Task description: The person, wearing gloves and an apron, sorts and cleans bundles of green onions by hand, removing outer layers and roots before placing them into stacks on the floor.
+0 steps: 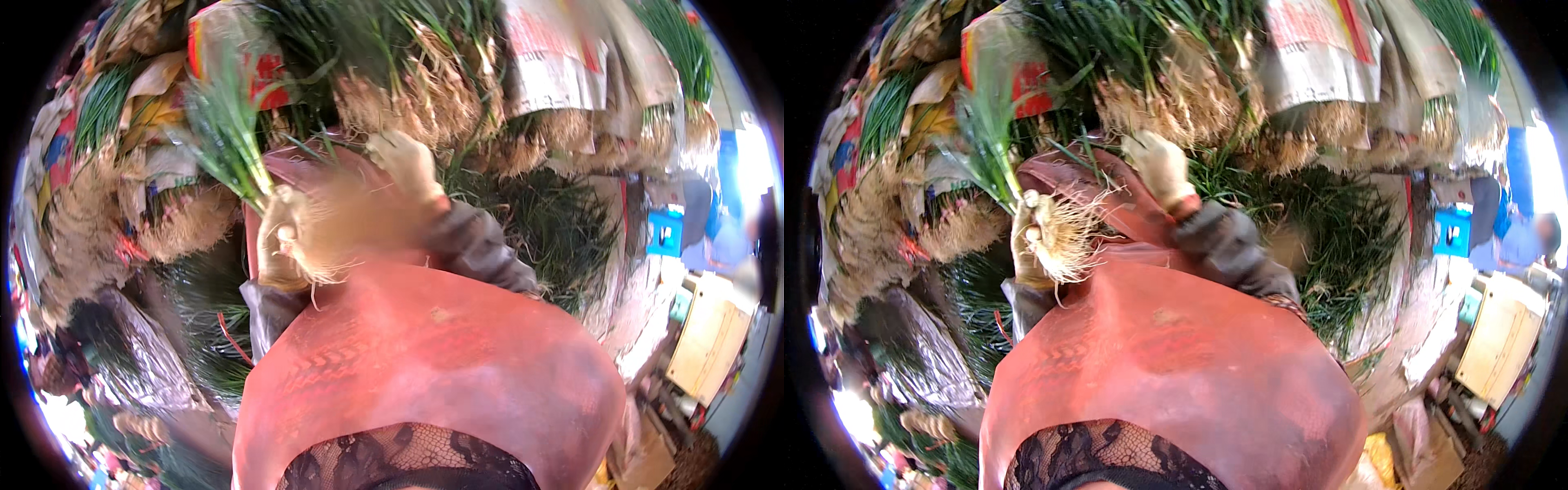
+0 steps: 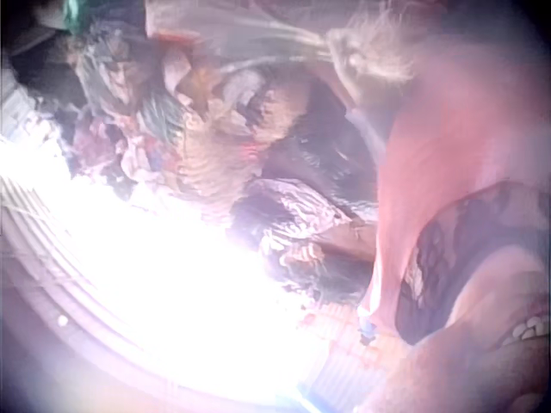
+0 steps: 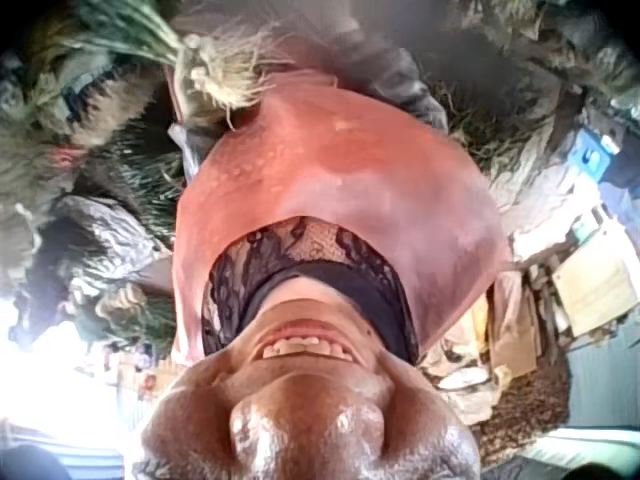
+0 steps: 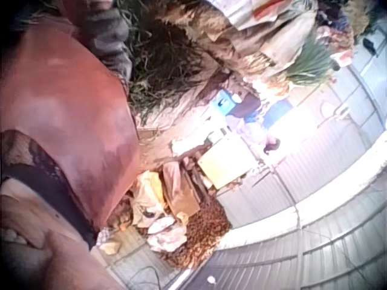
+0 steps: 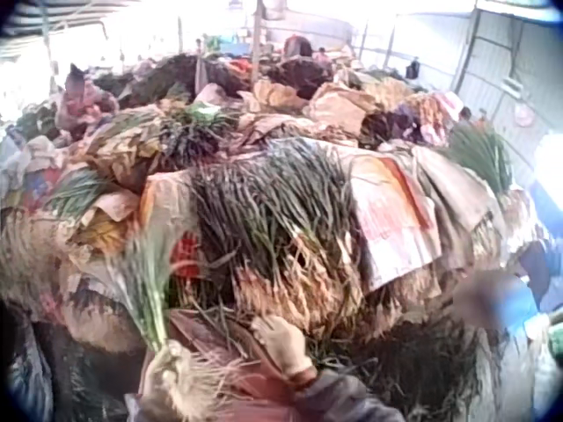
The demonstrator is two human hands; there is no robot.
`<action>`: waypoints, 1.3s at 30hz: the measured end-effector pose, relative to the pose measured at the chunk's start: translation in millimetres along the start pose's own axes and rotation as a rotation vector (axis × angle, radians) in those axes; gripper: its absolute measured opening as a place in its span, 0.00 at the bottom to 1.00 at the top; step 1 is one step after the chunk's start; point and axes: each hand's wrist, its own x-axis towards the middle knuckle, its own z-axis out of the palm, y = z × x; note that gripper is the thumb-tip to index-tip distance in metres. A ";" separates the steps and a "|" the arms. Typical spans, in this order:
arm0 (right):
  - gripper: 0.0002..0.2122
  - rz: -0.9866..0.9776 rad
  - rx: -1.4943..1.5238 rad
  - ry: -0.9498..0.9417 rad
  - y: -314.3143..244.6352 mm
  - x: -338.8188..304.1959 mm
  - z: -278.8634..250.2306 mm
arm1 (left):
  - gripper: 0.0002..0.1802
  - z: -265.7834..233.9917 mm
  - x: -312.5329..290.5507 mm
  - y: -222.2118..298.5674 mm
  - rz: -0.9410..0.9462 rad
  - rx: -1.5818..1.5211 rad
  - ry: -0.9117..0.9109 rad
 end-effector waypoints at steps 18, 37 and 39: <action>0.17 0.248 -0.305 -0.747 230.7 -183.8 92.7 | 0.21 -23.7 49.0 -23.8 -0.076 0.287 -0.037; 0.07 -0.139 -0.356 -0.202 64.0 -34.7 -140.0 | 0.15 87.9 74.0 57.6 -0.105 0.236 -0.101; 0.11 -0.270 -0.345 0.058 19.4 37.3 -107.6 | 0.15 43.0 96.9 32.1 -0.201 0.164 -0.191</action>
